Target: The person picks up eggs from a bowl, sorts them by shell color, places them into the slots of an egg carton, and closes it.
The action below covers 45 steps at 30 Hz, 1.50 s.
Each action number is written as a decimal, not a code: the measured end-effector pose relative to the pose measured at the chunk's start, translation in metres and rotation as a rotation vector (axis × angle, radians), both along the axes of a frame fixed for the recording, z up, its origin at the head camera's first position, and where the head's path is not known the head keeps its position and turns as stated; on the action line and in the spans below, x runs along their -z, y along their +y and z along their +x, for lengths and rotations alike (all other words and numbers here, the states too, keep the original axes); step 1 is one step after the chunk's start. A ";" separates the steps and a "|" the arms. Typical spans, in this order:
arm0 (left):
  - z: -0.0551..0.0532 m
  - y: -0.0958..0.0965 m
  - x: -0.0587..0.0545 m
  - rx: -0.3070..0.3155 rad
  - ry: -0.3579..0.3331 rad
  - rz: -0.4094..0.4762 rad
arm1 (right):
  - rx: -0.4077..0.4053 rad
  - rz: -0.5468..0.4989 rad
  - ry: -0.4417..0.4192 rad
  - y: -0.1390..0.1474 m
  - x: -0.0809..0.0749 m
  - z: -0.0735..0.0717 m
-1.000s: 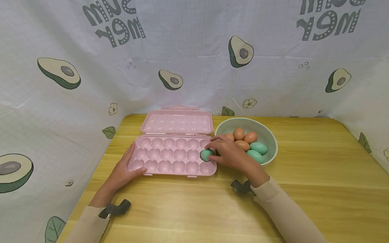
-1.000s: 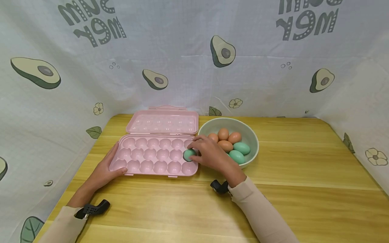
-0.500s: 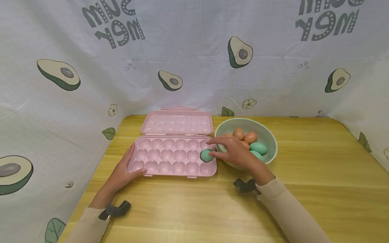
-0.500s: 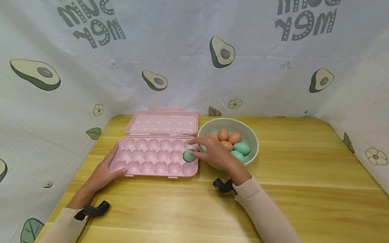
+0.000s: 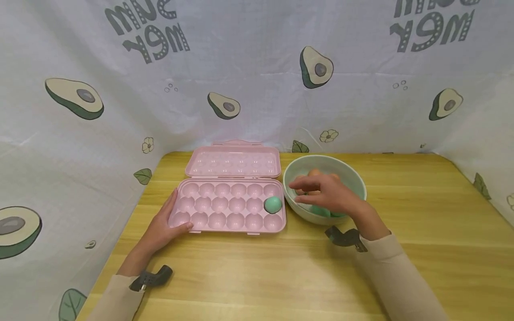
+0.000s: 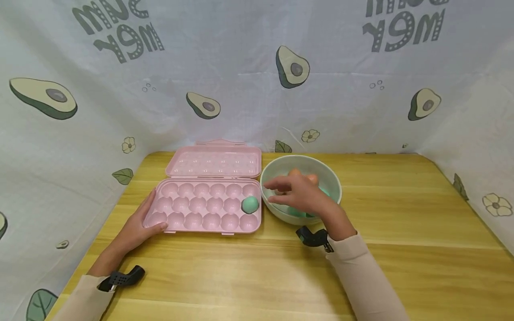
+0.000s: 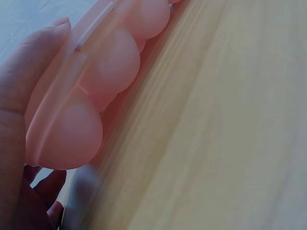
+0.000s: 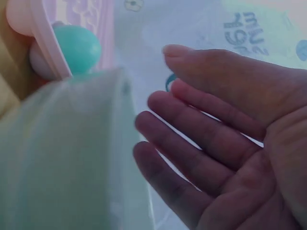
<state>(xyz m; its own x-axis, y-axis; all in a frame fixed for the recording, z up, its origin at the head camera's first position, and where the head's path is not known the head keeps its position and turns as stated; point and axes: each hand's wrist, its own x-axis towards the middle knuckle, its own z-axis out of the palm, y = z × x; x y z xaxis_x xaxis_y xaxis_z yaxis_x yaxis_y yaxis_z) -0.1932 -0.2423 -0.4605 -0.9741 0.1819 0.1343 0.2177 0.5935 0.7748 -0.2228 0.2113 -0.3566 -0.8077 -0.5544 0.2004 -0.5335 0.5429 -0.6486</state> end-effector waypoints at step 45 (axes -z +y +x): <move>0.000 0.000 0.000 -0.004 -0.011 0.003 | -0.047 0.138 -0.364 0.059 -0.008 -0.005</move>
<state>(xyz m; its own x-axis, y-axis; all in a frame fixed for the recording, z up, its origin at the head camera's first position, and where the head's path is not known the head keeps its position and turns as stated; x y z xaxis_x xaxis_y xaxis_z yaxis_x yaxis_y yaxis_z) -0.1936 -0.2426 -0.4608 -0.9763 0.1770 0.1243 0.2066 0.5918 0.7792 -0.2278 0.2700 -0.3481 -0.7854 -0.5943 -0.1732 -0.3085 0.6184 -0.7228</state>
